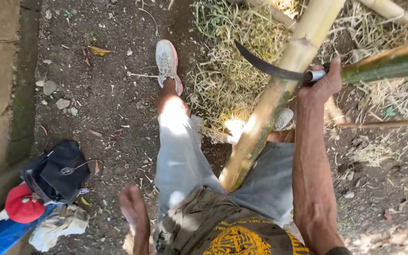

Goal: Strip the outer layer of a bamboo pole using a curved utility knife to prepare it for manufacturing.

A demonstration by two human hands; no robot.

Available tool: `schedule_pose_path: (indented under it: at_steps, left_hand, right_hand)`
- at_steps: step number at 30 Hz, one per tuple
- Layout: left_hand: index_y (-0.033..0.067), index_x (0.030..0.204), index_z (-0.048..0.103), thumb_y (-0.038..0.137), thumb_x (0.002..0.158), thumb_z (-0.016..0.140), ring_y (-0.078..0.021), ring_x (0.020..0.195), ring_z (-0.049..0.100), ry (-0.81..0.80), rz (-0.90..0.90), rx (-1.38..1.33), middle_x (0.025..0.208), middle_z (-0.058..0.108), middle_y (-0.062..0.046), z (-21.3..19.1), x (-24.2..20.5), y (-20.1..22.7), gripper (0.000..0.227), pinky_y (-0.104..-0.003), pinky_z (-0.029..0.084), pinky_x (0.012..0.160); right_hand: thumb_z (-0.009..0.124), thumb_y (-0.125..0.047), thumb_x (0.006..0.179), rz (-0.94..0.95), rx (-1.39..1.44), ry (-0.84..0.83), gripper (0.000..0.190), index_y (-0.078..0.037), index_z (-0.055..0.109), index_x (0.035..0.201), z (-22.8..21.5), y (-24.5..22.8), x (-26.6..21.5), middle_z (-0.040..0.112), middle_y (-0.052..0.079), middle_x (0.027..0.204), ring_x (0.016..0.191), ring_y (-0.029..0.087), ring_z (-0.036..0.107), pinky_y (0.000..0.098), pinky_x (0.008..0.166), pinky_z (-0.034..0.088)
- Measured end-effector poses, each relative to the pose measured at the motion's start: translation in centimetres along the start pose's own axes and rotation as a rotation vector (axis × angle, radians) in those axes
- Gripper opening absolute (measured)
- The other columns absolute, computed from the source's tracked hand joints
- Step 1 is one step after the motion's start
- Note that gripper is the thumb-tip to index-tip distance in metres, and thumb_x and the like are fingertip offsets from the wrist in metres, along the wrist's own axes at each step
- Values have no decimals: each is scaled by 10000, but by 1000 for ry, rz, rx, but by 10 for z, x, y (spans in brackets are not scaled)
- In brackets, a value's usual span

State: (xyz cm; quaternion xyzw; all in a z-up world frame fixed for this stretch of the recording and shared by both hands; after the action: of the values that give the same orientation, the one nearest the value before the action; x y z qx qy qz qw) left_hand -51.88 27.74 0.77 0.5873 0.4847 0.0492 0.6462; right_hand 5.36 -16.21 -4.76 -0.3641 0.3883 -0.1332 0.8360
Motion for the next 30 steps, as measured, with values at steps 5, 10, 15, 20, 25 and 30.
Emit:
schedule_pose_path:
  at_steps: [5, 10, 15, 20, 25, 30]
  left_hand:
    - [-35, 1154, 586, 141, 1224, 524, -237, 1038, 650, -156, -174, -717, 959, 604, -77, -55, -81, -128, 199, -383, 572, 905]
    - [-32, 1174, 594, 146, 1203, 540, -239, 1034, 656, -83, -150, -530, 984, 618, -90, -45, -108, -107, 188, -383, 572, 903]
    - [-30, 1194, 602, 150, 1182, 555, -242, 1029, 663, -11, -153, -318, 1009, 631, -104, -44, -143, -64, 187, -382, 572, 901]
    - [-28, 1214, 610, 154, 1160, 571, -244, 1025, 669, 51, -121, -123, 1033, 644, -117, -32, -155, -6, 194, -381, 572, 899]
    - [-25, 1234, 619, 159, 1139, 586, -246, 1020, 676, 101, -126, 73, 1058, 657, -130, -32, -174, 89, 210, -380, 572, 897]
    - [-23, 1254, 627, 163, 1118, 601, -248, 1016, 682, 143, -74, 236, 1083, 670, -143, -48, -180, 25, 232, -380, 572, 895]
  right_hand:
    - [736, -177, 928, -43, -125, -27, 243, -33, 544, 969, -6, 0, 1, 596, 87, 624, 479, 205, 634, 318, 430, 550]
    - [708, -161, 962, 50, -31, -8, 196, -57, 542, 957, -1, 4, 10, 580, 52, 649, 538, 173, 632, 306, 461, 555]
    - [713, -149, 982, 58, -83, -35, 202, -51, 539, 948, -1, -3, 5, 576, 52, 658, 530, 162, 618, 293, 488, 562]
    - [689, -157, 972, 98, -114, 31, 190, -55, 534, 932, 1, -5, 1, 572, 49, 621, 488, 159, 615, 278, 457, 551]
    - [663, -205, 1008, 124, -62, -115, 255, -83, 459, 915, -18, -7, 0, 520, 32, 621, 472, 154, 565, 278, 415, 509]
    - [680, -210, 1028, 48, -112, 10, 251, -21, 517, 1056, -1, -8, 3, 598, 99, 798, 573, 194, 624, 303, 515, 571]
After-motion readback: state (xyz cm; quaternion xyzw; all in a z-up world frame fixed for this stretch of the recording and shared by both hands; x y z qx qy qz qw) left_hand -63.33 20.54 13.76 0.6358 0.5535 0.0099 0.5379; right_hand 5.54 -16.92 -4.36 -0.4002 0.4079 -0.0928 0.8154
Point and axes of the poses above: each hand's wrist, its own x-axis towards the middle knuckle, its own z-axis out of the palm, y = z × x, the point moved 2 cm from there along x, towards the middle knuckle
